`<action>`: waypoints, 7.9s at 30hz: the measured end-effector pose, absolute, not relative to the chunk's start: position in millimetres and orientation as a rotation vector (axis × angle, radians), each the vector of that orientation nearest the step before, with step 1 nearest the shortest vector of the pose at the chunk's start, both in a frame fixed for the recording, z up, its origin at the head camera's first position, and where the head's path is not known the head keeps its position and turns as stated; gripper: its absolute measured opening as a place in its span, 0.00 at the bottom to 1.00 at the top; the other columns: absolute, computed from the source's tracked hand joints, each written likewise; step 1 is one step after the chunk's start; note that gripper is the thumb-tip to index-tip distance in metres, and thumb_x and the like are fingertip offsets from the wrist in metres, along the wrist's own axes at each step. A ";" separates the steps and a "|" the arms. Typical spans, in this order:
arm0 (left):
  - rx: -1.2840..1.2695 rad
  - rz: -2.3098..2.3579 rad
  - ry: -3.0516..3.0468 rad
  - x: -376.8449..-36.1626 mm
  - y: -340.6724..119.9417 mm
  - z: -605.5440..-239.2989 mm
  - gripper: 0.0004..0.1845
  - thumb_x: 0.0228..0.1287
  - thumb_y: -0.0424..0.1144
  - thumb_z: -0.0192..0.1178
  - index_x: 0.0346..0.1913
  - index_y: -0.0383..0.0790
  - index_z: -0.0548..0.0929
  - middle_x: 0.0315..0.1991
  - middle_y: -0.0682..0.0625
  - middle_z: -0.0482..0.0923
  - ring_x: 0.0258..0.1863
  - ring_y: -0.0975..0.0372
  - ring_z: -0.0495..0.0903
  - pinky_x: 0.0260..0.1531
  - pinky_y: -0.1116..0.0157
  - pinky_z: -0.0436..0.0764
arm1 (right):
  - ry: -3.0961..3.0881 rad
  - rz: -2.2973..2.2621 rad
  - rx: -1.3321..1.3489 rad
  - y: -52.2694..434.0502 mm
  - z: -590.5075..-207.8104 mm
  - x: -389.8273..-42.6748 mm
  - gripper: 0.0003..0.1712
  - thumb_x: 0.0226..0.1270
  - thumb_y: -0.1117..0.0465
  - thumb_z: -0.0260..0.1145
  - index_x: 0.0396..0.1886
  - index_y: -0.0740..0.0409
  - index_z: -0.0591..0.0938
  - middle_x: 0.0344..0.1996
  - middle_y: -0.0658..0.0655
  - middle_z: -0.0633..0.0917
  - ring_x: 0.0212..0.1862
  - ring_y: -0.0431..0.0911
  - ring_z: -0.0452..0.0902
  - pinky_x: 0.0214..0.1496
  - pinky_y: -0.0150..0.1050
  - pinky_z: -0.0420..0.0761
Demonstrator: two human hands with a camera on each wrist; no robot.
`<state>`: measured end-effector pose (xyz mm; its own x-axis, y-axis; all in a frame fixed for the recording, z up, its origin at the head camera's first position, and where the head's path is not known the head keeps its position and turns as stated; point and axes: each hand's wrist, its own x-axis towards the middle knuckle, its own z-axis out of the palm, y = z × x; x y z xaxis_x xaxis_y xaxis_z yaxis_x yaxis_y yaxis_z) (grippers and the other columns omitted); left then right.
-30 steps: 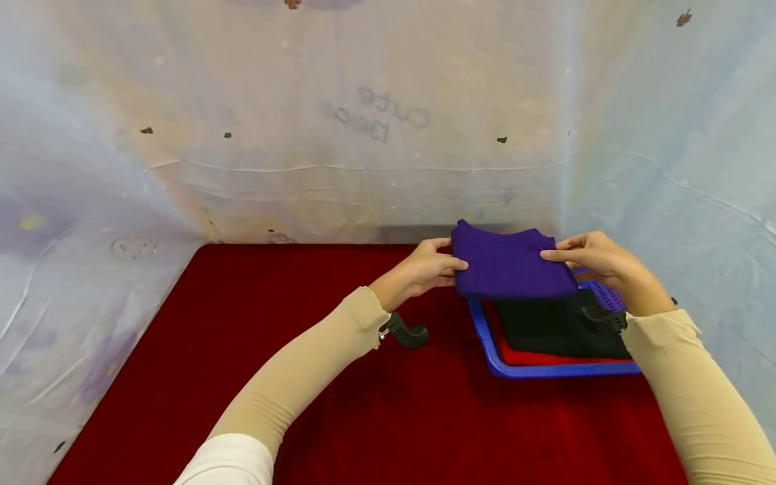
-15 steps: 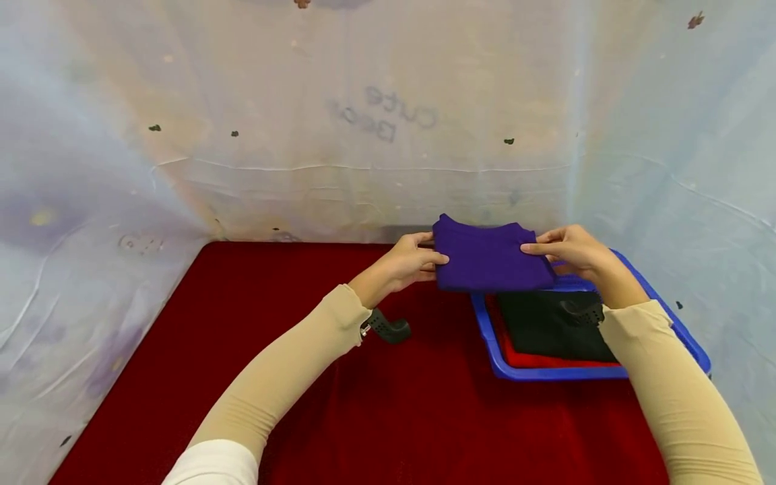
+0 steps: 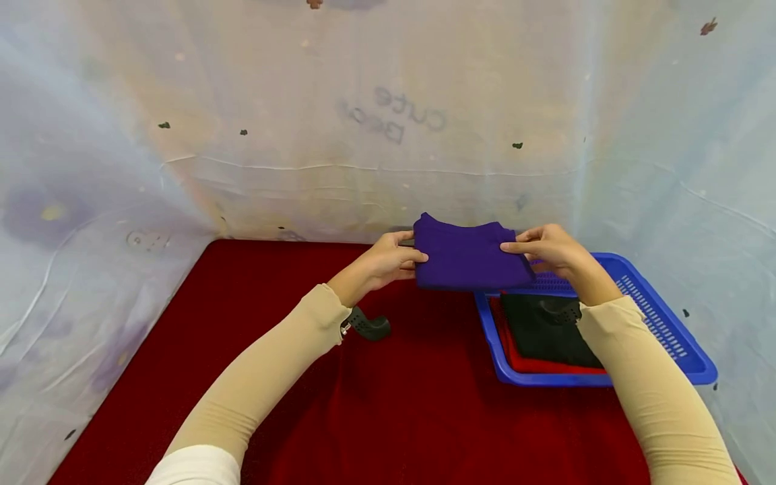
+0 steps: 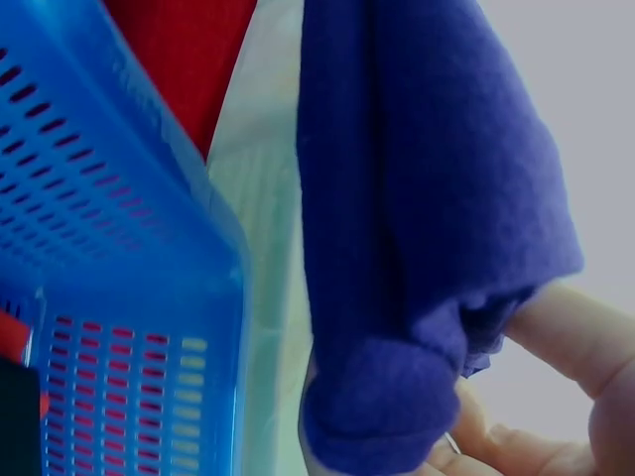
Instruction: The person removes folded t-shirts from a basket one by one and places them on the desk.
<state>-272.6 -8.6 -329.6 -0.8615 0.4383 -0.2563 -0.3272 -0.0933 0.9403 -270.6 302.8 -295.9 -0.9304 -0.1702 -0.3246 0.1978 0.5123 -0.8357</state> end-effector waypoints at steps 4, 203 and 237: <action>0.114 1.994 1.708 -272.8 -20.9 -329.1 0.42 0.67 0.23 0.59 0.79 0.38 0.52 0.61 0.37 0.75 0.46 0.52 0.83 0.55 0.53 0.80 | 2.387 -1.407 0.015 291.7 -297.5 -274.4 0.46 0.72 0.53 0.67 0.75 0.75 0.56 0.74 0.71 0.57 0.70 0.63 0.60 0.63 0.51 0.76; 0.242 1.862 1.575 -280.2 91.5 -362.9 0.29 0.70 0.27 0.60 0.72 0.33 0.67 0.65 0.36 0.72 0.57 0.42 0.79 0.49 0.58 0.83 | 2.497 -1.262 0.104 403.0 -323.8 -259.3 0.34 0.75 0.64 0.61 0.65 0.88 0.61 0.37 0.51 0.85 0.35 0.43 0.85 0.46 0.49 0.86; 0.089 1.740 1.681 -254.2 159.8 -386.8 0.49 0.66 0.30 0.64 0.79 0.32 0.42 0.78 0.39 0.44 0.76 0.45 0.49 0.68 0.45 0.62 | 2.495 -0.884 0.348 440.0 -353.8 -249.7 0.26 0.69 0.56 0.67 0.37 0.75 0.65 0.30 0.64 0.77 0.31 0.56 0.81 0.39 0.53 0.86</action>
<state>-254.2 159.8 -386.8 -0.7490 0.5190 -0.4119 -0.4295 0.0930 0.8983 -249.7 440.0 -353.8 -0.8588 0.0800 -0.5060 0.3807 0.7606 -0.5259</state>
